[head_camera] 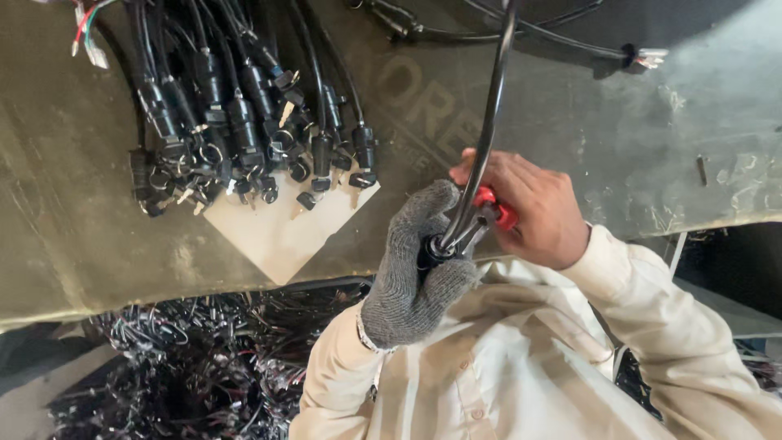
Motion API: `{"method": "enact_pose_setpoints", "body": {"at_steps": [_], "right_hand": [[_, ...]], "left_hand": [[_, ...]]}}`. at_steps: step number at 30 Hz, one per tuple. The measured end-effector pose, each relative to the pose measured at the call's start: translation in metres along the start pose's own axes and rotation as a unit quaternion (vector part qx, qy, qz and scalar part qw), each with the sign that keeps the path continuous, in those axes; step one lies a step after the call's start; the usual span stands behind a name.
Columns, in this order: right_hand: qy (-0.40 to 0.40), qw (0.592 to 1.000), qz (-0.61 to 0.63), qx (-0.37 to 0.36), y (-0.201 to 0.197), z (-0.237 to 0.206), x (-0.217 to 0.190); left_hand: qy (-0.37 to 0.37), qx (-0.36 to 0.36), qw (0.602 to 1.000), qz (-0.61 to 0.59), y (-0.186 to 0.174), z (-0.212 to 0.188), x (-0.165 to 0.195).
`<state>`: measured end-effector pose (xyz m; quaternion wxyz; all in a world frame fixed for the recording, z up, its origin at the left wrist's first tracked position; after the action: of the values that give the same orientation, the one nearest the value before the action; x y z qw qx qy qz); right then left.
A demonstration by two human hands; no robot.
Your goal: The person strips the outer insulation from the end of a black cable using red-handled pliers, pulls the stripped section free, and sets the prepared cable aside, repeating the process on successive cables from a pile on the workbench.
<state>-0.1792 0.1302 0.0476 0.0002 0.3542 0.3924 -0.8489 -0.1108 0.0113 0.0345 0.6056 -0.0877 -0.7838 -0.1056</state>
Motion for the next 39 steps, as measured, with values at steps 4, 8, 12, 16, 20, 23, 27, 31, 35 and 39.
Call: {"method": "enact_pose_setpoints", "body": {"at_steps": [4, 8, 12, 16, 20, 23, 27, 31, 35, 39], "right_hand": [[0.042, 0.999, 0.001, -0.009, 0.007, -0.006, 0.008], [0.004, 1.000, 0.003, 0.003, 0.004, -0.009, 0.003], [-0.019, 0.999, -0.020, -0.037, 0.014, -0.013, 0.004], [-0.017, 0.995, -0.082, -0.058, 0.020, -0.013, 0.013], [-0.046, 0.997, -0.047, -0.044, 0.017, -0.012, 0.010], [0.007, 0.997, -0.037, -0.071, 0.019, -0.014, 0.016], [0.008, 0.999, 0.012, -0.036, 0.018, -0.012, 0.004], [0.009, 1.000, -0.010, -0.023, 0.018, -0.010, 0.000], [0.043, 0.995, -0.081, -0.044, 0.017, -0.018, 0.004], [0.077, 0.989, -0.111, -0.061, 0.017, -0.029, 0.004]], "left_hand": [[0.002, 0.005, 1.000, 0.000, 0.000, 0.001, 0.001], [0.016, -0.009, 1.000, -0.010, 0.004, -0.002, 0.006], [-0.008, -0.036, 0.999, 0.005, 0.008, -0.002, 0.004], [-0.021, 0.003, 0.992, 0.122, 0.000, -0.003, 0.005], [-0.025, -0.029, 0.994, 0.107, 0.000, -0.003, 0.006], [0.010, 0.029, 0.989, 0.148, -0.006, -0.001, 0.009], [0.068, 0.148, 0.949, 0.270, -0.007, -0.007, 0.010], [0.098, 0.222, 0.897, 0.369, -0.001, -0.017, 0.008], [0.109, 0.260, 0.860, 0.426, 0.002, -0.022, 0.005], [0.110, 0.269, 0.845, 0.448, 0.003, -0.022, 0.003]]}}
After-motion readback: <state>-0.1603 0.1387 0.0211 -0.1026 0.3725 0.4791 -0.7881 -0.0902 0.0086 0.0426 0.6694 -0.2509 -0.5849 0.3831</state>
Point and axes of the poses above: each hand's wrist, its own z-axis towards the middle knuckle, its own y-axis out of the palm, x = y × z, the point moved 10 cm from there along z, towards the middle knuckle, and after that the axes turned 15 degrees about -y, right-handed, at the moved point
